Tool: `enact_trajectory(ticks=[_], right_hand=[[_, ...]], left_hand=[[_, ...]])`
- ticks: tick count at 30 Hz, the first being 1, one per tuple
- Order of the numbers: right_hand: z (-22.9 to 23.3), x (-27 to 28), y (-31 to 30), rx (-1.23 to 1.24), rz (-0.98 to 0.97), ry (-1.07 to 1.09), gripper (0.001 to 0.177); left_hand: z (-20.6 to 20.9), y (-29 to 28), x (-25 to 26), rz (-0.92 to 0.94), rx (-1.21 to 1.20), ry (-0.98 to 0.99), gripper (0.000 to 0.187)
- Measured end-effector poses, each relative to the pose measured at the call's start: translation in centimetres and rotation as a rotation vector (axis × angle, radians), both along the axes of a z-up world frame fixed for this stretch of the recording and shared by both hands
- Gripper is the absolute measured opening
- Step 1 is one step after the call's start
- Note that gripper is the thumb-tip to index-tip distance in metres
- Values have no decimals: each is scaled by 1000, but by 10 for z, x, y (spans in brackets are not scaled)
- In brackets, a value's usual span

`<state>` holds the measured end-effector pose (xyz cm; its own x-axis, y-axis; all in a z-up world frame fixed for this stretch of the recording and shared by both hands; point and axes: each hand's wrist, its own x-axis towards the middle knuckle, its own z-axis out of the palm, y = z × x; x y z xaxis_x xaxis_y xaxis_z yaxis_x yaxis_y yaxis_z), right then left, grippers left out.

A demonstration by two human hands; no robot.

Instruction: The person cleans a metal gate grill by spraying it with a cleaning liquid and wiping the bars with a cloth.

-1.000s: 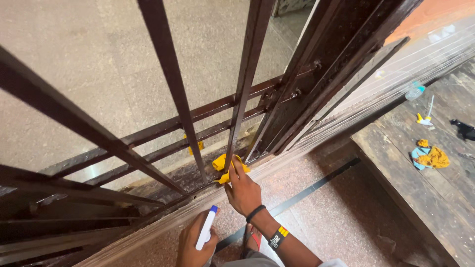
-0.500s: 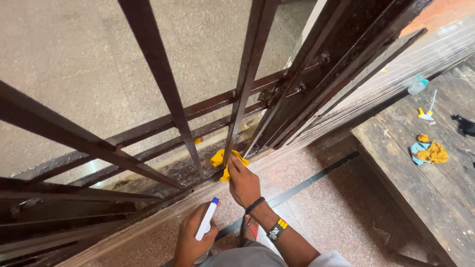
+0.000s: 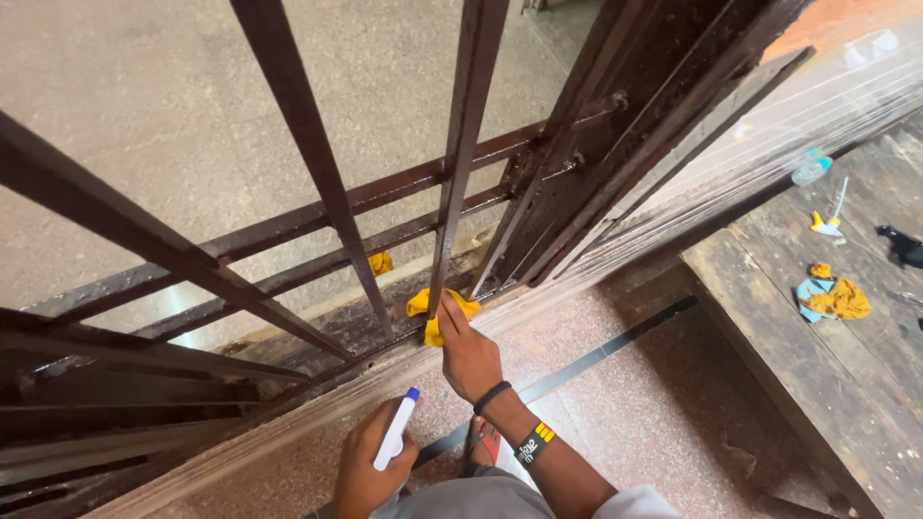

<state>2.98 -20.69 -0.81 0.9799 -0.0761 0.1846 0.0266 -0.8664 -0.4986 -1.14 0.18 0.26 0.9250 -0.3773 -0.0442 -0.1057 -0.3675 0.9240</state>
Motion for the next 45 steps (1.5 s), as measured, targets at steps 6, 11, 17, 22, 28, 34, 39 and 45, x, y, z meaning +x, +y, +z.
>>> enact_trajectory(ticks=[6,11,17,22,28,34,39,45], right_hand=[[-13,11,-4,-85,14,-49,58],[5,-7,2,-26,8,22,69],[0,6,-1,-51,36,-75,62],[-11,9,-1,92,-18,-36,57],[-32,-34,0,439,15,-380,48],[-32,-38,23,316,34,-585,46],[-26,-1,43,-51,119,-128,51],[-4,16,47,-58,116,93,64]], left_hand=[[-1,-4,-5,-4,-11,17,51],[-4,-3,-5,24,-54,-128,51],[0,5,-6,74,49,30,54],[9,5,-6,71,65,31,49],[5,8,-13,108,-30,-102,50],[-11,14,-21,95,-1,-46,51],[-22,12,-28,55,24,-82,54],[-22,18,-38,72,27,-65,54]])
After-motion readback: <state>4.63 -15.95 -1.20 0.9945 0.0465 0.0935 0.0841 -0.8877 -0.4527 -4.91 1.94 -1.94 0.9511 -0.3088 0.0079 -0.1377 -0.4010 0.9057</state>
